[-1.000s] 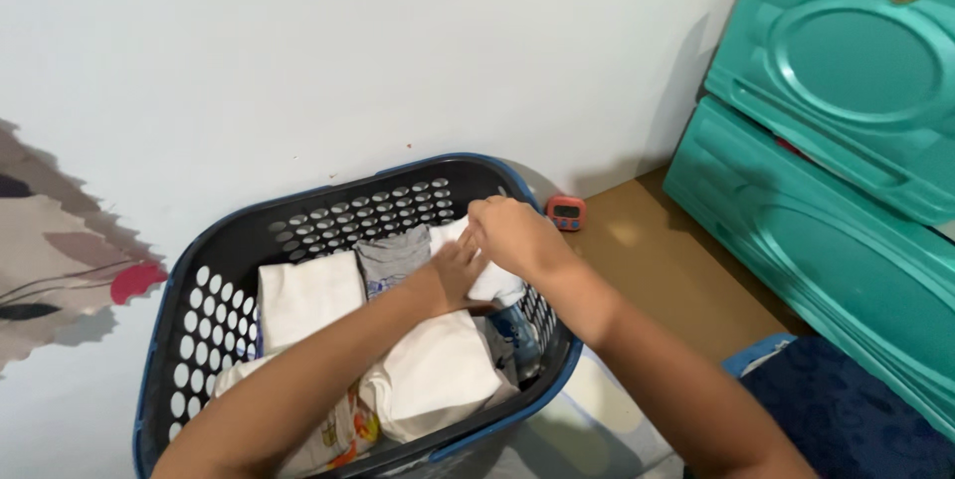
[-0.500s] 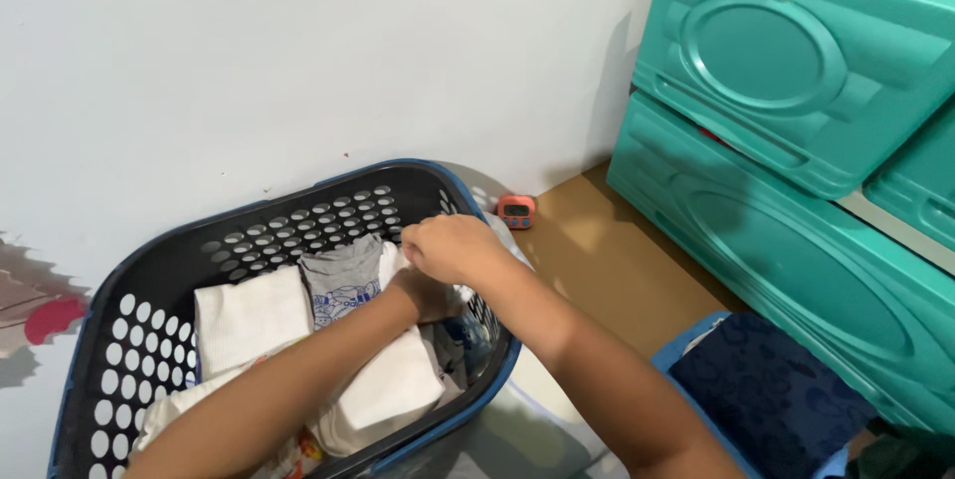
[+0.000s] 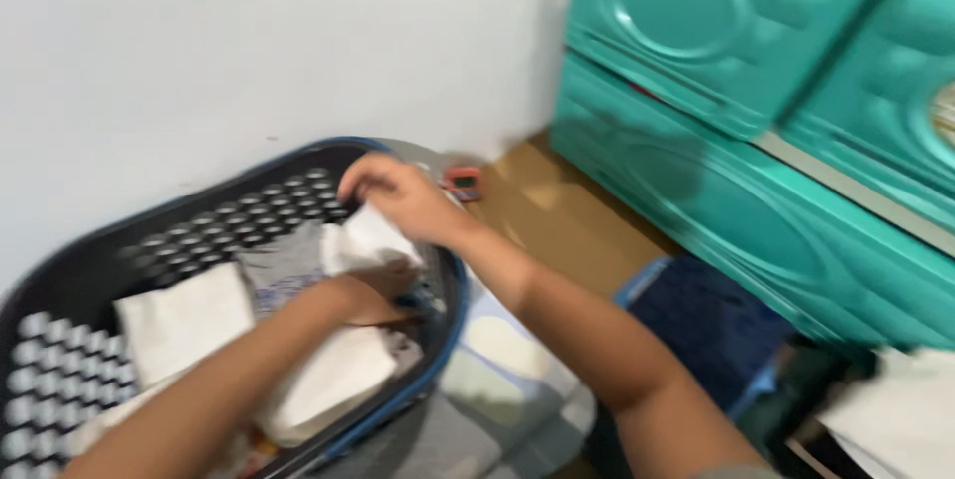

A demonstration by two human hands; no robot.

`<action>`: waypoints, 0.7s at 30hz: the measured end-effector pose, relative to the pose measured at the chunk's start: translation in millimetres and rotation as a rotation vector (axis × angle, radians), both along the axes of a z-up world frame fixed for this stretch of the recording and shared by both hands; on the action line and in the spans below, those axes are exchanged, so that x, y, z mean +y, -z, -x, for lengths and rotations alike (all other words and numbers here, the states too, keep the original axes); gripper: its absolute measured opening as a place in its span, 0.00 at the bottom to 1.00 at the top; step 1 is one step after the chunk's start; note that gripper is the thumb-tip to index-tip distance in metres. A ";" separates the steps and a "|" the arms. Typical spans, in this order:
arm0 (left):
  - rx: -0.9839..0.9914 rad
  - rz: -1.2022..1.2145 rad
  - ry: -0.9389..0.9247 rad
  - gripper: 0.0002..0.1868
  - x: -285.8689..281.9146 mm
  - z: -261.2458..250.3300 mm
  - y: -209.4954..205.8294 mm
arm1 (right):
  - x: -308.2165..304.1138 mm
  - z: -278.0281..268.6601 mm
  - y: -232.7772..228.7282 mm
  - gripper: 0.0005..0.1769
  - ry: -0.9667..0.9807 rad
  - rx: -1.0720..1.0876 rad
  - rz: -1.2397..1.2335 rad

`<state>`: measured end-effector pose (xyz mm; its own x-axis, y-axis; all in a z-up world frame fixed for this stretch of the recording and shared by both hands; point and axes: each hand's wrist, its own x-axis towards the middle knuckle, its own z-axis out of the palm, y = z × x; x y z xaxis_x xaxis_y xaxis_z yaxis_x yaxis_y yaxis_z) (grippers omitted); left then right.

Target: The person folds various baby clothes and towels by hand and places them into a blue laundry basket. They then open a teal drawer and place folded items inside.

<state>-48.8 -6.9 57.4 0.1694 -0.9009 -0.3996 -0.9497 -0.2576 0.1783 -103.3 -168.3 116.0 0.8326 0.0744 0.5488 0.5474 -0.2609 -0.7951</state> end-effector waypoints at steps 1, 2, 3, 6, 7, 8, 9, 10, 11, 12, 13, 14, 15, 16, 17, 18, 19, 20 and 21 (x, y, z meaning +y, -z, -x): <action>0.047 -0.044 -0.105 0.43 9.5 -3.1 -7.4 | -17.4 0.6 10.0 0.08 -0.048 0.011 -0.257; 0.095 -0.093 -0.207 0.39 24.6 -6.8 -16.4 | -42.5 6.0 20.2 0.07 -0.051 0.004 -0.288; 0.100 -0.037 -0.183 0.38 34.6 -7.5 -23.6 | -70.5 14.5 31.5 0.06 -0.062 -0.002 -0.321; 0.042 -0.108 -0.300 0.39 62.5 -15.1 -39.9 | -178.4 80.1 67.5 0.12 0.199 0.439 0.251; 0.060 -0.060 -0.318 0.40 68.2 -16.2 -42.4 | -210.4 108.0 78.5 0.18 0.294 0.652 0.679; 0.078 -0.013 -0.336 0.40 75.6 -19.9 -46.2 | -236.4 132.6 88.8 0.15 0.166 0.743 0.890; 0.091 0.039 -0.353 0.41 78.5 -23.8 -47.0 | -252.6 156.6 101.5 0.18 0.129 0.989 0.856; 0.064 0.010 -0.377 0.40 79.3 -26.4 -45.0 | -267.5 174.9 109.5 0.22 0.048 1.078 0.907; 0.036 -0.019 -0.400 0.40 79.9 -30.1 -43.6 | -280.8 196.2 114.0 0.26 0.165 1.101 0.970; 0.008 -0.048 -0.423 0.39 79.6 -32.8 -40.7 | -291.5 217.3 115.1 0.31 0.284 1.120 1.031; 0.020 -0.038 -0.414 0.39 79.1 -33.8 -35.8 | -298.4 232.1 113.2 0.36 0.357 1.151 1.039; 0.031 -0.027 -0.405 0.39 77.8 -34.6 -30.7 | -303.7 247.6 107.3 0.41 0.431 1.181 1.047; 0.037 -0.019 -0.401 0.39 78.6 -36.0 -27.1 | -303.3 255.2 101.5 0.46 0.502 1.204 1.051; 0.042 -0.014 -0.403 0.39 78.4 -36.6 -23.5 | -299.7 260.8 93.8 0.50 0.519 1.226 1.038; 0.044 -0.011 -0.404 0.39 78.5 -37.2 -20.8 | -293.4 266.8 84.2 0.54 0.534 1.246 1.022; 0.047 -0.008 -0.406 0.38 79.1 -38.0 -19.1 | -283.9 272.2 73.7 0.58 0.549 1.267 1.006; 0.056 0.014 -0.388 0.38 79.6 -38.6 -17.8 | -269.2 275.5 65.0 0.59 0.620 1.254 1.047; 0.065 0.036 -0.369 0.38 79.6 -38.5 -16.4 | -250.3 277.7 58.3 0.60 0.690 1.240 1.088; 0.073 0.060 -0.353 0.38 80.4 -39.8 -16.9 | -231.2 278.1 50.8 0.61 0.761 1.220 1.129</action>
<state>-9.0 73.5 74.3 0.4471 -0.8143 -0.3702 -0.7885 -0.5542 0.2668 -381.4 -399.5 65.2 0.7092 -0.6067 -0.3591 -0.6172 -0.7805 0.0998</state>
